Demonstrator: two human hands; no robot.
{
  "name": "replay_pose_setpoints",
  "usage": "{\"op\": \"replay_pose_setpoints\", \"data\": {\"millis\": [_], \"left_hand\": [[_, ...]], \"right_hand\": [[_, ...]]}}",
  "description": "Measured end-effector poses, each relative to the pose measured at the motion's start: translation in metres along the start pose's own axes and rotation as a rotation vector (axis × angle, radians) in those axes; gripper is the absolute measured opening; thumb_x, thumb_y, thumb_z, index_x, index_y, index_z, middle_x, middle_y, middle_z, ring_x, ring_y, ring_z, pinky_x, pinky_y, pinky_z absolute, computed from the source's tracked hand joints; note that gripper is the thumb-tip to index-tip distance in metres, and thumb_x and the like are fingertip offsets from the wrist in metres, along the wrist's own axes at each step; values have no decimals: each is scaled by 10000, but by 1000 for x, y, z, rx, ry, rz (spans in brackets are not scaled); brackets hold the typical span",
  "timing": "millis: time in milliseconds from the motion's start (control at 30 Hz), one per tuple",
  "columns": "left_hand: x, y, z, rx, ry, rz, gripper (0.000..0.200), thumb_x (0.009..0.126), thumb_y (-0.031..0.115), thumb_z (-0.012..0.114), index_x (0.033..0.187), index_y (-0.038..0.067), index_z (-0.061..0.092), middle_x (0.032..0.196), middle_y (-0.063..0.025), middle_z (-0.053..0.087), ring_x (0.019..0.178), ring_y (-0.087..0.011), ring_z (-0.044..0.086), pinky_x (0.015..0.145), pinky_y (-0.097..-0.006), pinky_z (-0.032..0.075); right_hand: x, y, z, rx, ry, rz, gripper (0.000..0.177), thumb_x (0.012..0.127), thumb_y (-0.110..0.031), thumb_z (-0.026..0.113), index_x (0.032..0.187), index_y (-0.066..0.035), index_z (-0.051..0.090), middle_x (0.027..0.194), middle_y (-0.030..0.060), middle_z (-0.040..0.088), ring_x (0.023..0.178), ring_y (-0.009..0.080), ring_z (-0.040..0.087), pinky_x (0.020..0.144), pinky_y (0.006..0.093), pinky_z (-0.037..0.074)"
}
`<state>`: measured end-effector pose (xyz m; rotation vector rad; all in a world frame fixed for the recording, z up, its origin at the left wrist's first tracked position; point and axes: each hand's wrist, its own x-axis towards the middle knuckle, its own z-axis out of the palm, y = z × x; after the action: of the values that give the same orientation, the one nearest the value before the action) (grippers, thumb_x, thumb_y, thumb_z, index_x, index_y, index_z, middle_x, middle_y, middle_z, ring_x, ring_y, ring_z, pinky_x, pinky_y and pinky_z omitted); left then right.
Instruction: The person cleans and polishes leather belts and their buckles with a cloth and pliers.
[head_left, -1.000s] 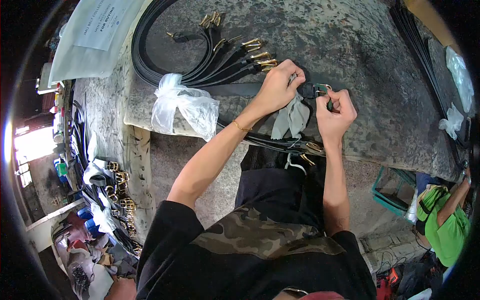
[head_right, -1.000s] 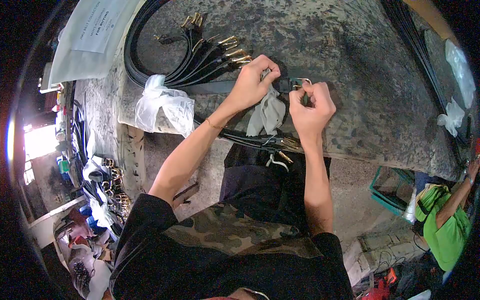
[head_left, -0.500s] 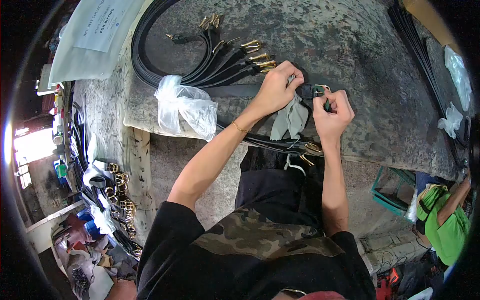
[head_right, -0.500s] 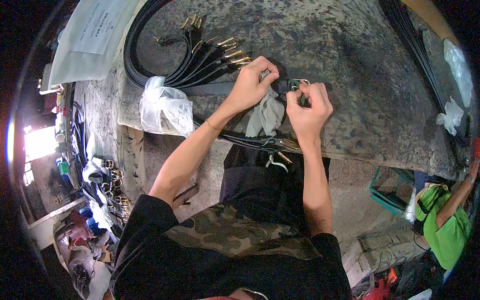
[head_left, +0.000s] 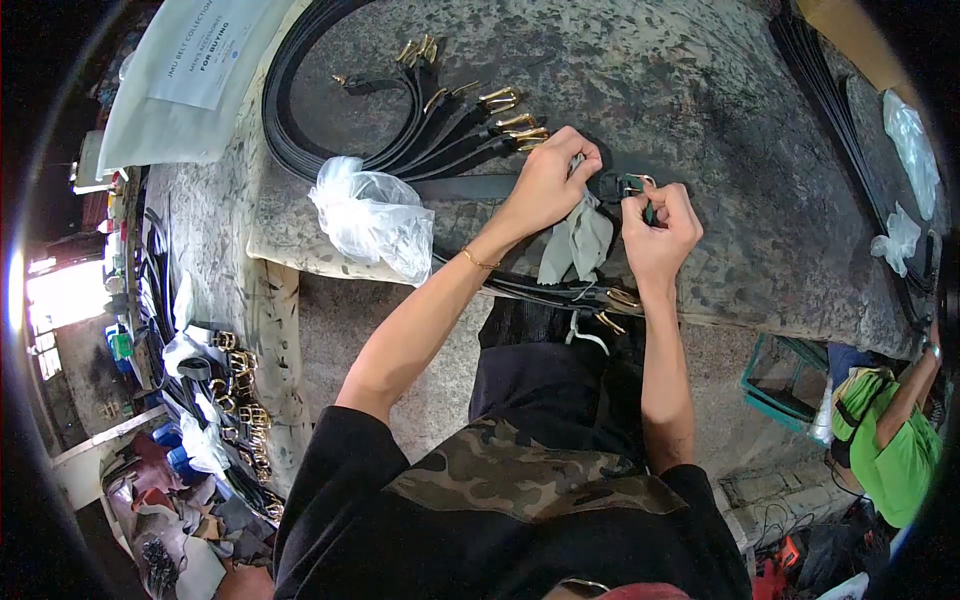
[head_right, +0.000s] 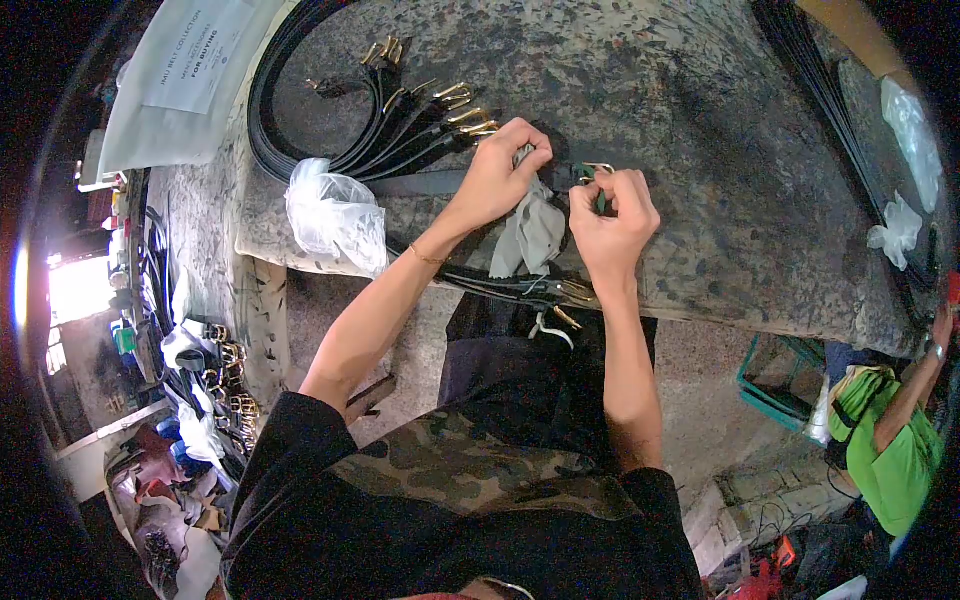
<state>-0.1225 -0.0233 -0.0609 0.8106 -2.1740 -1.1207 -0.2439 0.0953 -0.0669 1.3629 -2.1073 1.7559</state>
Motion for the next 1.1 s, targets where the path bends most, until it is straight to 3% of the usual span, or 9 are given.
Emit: {"op": "replay_pose_setpoints", "data": {"millis": [100, 167, 233, 267, 300, 533, 667, 933, 1100], "left_hand": [[1, -1, 0, -41, 29, 11, 120, 901, 104, 646, 921, -13, 629, 855, -107, 605, 757, -200, 578, 668, -325, 451], [1, 0, -3, -78, 42, -6, 120, 893, 106, 651, 917, -11, 632, 840, -105, 616, 743, -185, 577, 661, -322, 450], [0, 4, -7, -152, -86, -89, 174, 809, 138, 708, 882, -6, 643, 744, -165, 612, 659, -324, 579, 629, -389, 456], [-1, 4, -6, -151, -87, -89, 174, 809, 138, 708, 882, -6, 643, 744, -165, 612, 659, -324, 579, 629, -389, 456], [-3, 6, -4, -97, -107, 3, 192, 783, 145, 723, 876, -6, 648, 721, -173, 612, 634, -328, 578, 609, -391, 455], [-18, 13, 2, 245, -62, 283, 240, 709, 167, 791, 892, 35, 708, 743, -140, 661, 686, -306, 634, 694, -365, 448], [-27, 18, 3, 409, -67, 394, 187, 729, 63, 766, 907, 18, 729, 743, -113, 669, 668, -295, 614, 703, -358, 435], [-27, 9, 1, 305, -31, 347, 120, 750, 23, 744, 866, 24, 714, 730, -112, 638, 671, -308, 597, 691, -378, 437], [-31, 9, -10, 309, -29, 298, 85, 784, 27, 720, 867, 25, 703, 740, -120, 629, 685, -319, 590, 683, -395, 445]], "right_hand": [[-2, 4, -3, 28, 5, 148, 158, 723, 102, 672, 754, -12, 568, 634, 19, 457, 569, 96, 413, 560, 257, 430], [-3, 17, -4, 267, 37, 412, 104, 821, 86, 644, 788, 14, 577, 692, -26, 494, 615, 40, 425, 606, 237, 463], [3, 20, -3, 464, 103, 485, 88, 861, 80, 613, 805, 28, 569, 725, -26, 497, 623, 40, 431, 639, 241, 486], [5, 22, -4, 660, 171, 556, 88, 901, 73, 583, 821, 42, 561, 758, -26, 501, 632, 40, 438, 672, 245, 510], [3, 26, -8, 637, 121, 543, 72, 919, 76, 541, 849, 58, 547, 780, 10, 483, 658, 56, 468, 775, 287, 572], [4, 29, -9, 830, 175, 558, 82, 911, 87, 527, 836, 57, 540, 773, 22, 459, 711, 70, 507, 879, 403, 615], [4, 27, -10, 809, 159, 575, 85, 914, 79, 530, 833, 56, 540, 786, 22, 477, 702, 75, 508, 863, 391, 617], [0, 29, -9, 794, 127, 532, 67, 906, 60, 557, 839, 59, 553, 811, 37, 542, 717, 74, 525, 846, 297, 572], [-3, 20, -11, 592, -57, 423, 95, 863, 55, 614, 794, 5, 574, 708, -48, 513, 648, 25, 475, 821, 228, 486]]}}
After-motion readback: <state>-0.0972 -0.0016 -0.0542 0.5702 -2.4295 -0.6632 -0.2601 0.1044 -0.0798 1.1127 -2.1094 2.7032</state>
